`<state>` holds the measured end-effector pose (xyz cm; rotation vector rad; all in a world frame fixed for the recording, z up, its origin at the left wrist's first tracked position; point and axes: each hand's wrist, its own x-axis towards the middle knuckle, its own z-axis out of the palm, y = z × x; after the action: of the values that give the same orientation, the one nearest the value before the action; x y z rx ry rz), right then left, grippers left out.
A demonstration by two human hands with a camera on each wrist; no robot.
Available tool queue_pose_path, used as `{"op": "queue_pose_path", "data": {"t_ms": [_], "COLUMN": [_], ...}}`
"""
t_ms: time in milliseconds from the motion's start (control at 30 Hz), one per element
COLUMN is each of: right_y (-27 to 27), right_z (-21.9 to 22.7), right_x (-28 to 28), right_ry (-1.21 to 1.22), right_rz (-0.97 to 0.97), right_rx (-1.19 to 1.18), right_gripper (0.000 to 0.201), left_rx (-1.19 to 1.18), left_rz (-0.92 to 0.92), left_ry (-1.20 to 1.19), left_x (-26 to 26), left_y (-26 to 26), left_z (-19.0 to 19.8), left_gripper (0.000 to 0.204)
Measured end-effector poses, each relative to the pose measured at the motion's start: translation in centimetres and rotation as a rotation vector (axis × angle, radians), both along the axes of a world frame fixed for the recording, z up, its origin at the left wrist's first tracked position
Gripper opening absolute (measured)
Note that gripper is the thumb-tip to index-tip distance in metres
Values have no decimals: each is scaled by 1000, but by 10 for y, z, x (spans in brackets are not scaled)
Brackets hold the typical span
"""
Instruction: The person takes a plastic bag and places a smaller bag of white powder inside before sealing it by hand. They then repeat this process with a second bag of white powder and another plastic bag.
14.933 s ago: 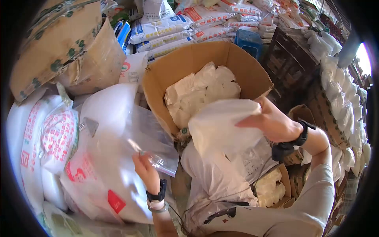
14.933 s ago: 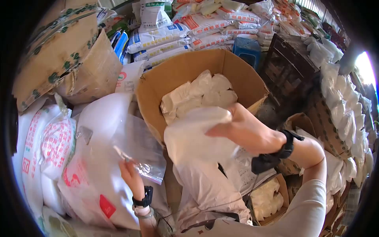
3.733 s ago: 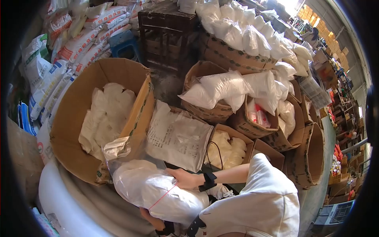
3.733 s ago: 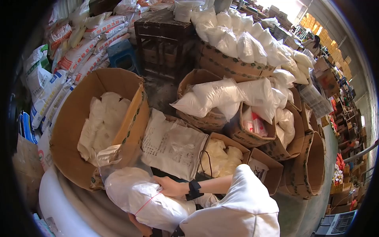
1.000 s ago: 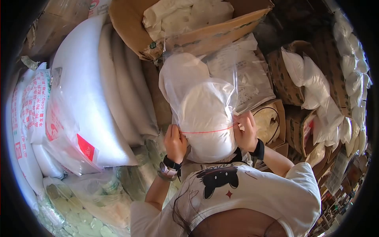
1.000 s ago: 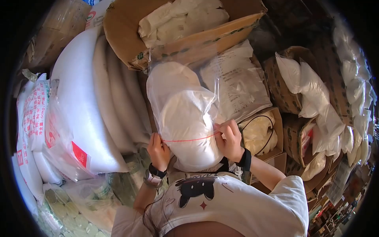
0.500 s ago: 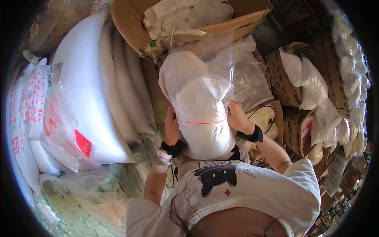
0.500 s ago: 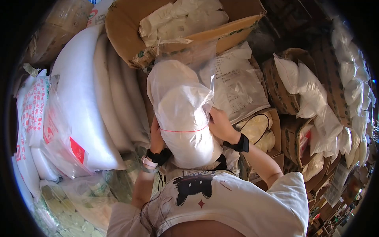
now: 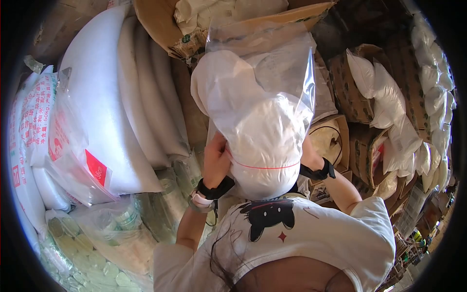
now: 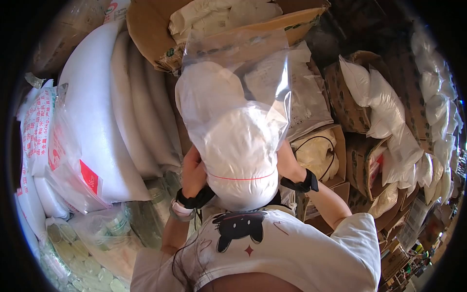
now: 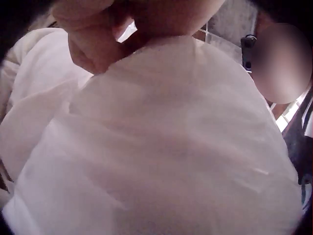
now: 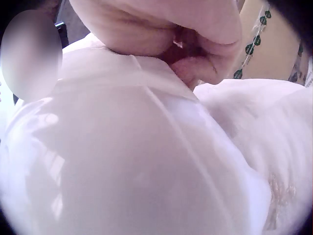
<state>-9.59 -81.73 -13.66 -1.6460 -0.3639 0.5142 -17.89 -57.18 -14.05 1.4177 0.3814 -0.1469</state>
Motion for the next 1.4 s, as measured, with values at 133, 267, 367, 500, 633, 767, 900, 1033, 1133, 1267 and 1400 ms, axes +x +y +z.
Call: {"op": "queue_pose_path", "data": {"t_ms": [133, 267, 367, 500, 633, 767, 900, 1033, 1133, 1267, 1400], "right_y": [-2, -3, 1, 1, -8, -8, -9, 4, -1, -1, -21], "right_z": [6, 4, -1, -10, -37, -29, -28, -21, -9, 41, 77], "right_x": [-2, 1, 5, 10, 20, 17, 11, 16, 27, 44, 38], "right_ry": [42, 374, 300, 151, -67, -167, -38, -36, 80, -239, -263], "right_rz": [-66, -84, -37, 58, 347, 295, 247, 166, 236, 362, 569], "right_rx": [-30, 42, 82, 18, -344, -357, -401, -191, -159, -332, -448], "right_gripper": [49, 56, 60, 59, 45, 43, 41, 39, 36, 22, 15], "left_rx": [-2, -72, -58, 252, 481, 694, 556, 227, 206, 331, 460], "left_rz": [-27, -4, 44, -158, -384, -270, -123, 79, 105, -97, -284], "left_ry": [81, 102, 34, -168, -203, -166, -98, -47, -47, -69, -68], "left_x": [6, 18, 3, 19, 17, 9, 7, 2, 16, 24, -3], "left_y": [-2, -3, -4, 2, 16, 10, -3, -15, -14, -3, -5], "left_z": [8, 12, -25, -13, -30, -36, -27, -31, 1, 34, 61], "left_gripper": [38, 38, 39, 40, 37, 38, 43, 44, 37, 36, 34]}}
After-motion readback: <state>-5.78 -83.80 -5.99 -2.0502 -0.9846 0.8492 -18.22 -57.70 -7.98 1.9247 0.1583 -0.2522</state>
